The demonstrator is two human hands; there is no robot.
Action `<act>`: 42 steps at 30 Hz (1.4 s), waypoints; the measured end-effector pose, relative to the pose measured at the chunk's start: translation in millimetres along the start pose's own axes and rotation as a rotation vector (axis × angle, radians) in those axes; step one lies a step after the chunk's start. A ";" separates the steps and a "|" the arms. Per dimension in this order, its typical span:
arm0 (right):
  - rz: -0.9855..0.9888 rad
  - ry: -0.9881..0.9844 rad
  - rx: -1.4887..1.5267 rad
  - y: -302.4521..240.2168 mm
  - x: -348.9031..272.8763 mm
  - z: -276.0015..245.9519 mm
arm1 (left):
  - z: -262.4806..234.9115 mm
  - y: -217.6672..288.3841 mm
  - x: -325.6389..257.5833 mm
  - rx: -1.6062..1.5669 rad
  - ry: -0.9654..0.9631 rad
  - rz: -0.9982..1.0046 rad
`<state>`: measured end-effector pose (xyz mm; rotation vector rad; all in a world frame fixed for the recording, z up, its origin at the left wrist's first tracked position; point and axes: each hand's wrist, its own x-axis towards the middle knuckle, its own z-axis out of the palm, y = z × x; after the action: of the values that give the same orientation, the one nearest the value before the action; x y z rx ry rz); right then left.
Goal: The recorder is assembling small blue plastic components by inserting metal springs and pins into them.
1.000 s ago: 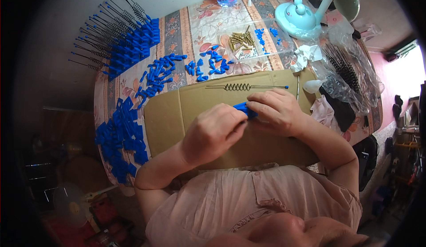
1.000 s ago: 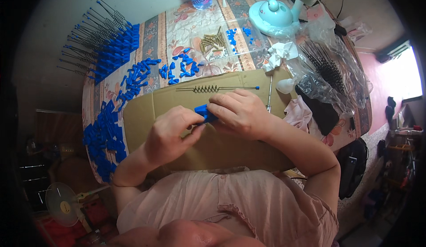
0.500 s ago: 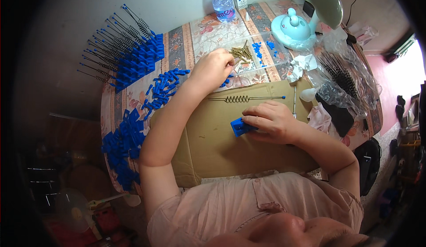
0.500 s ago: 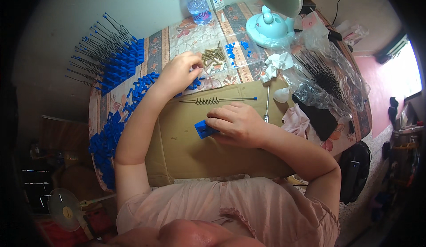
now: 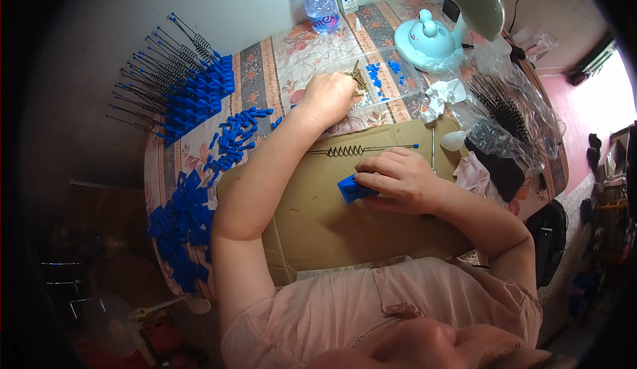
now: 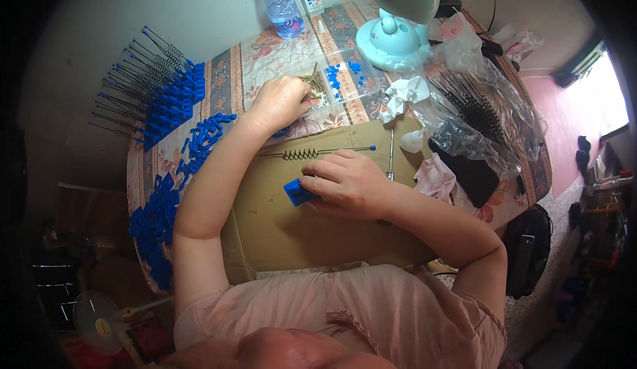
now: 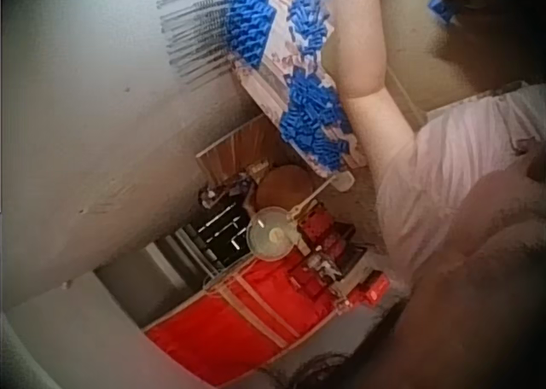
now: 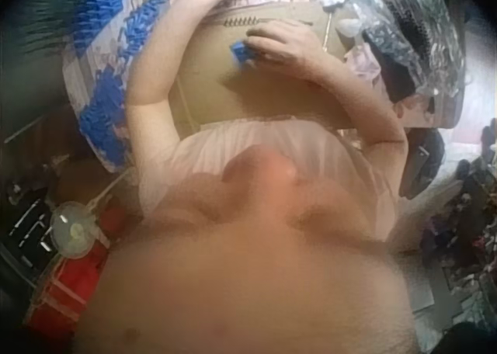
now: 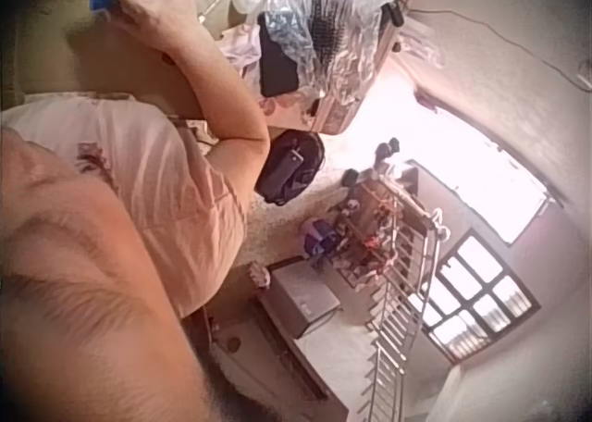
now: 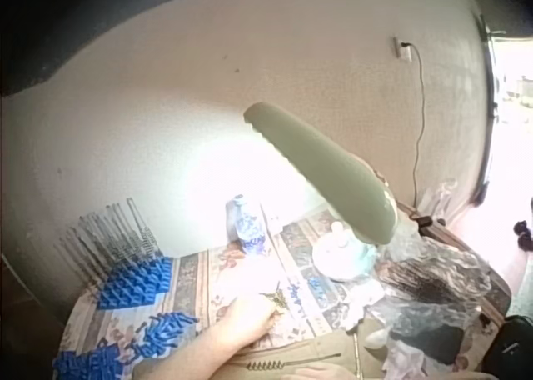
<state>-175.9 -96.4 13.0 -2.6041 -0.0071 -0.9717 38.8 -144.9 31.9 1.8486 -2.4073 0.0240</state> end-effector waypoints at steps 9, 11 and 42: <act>0.013 0.048 -0.055 -3.8 1.2 -0.6 | -21.3 -10.7 -8.1 -0.307 -0.019 -0.091; 0.011 0.056 -0.038 -1.9 0.5 -0.1 | -36.9 -8.7 -19.5 -0.601 -0.014 -0.181; -0.159 0.034 0.019 -3.8 1.9 -2.2 | -29.0 52.7 -142.7 -1.069 0.157 0.014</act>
<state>-176.3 -93.8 17.0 -2.6007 -0.2160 -1.0643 26.5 8.4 50.1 1.2283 -1.7169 -0.8810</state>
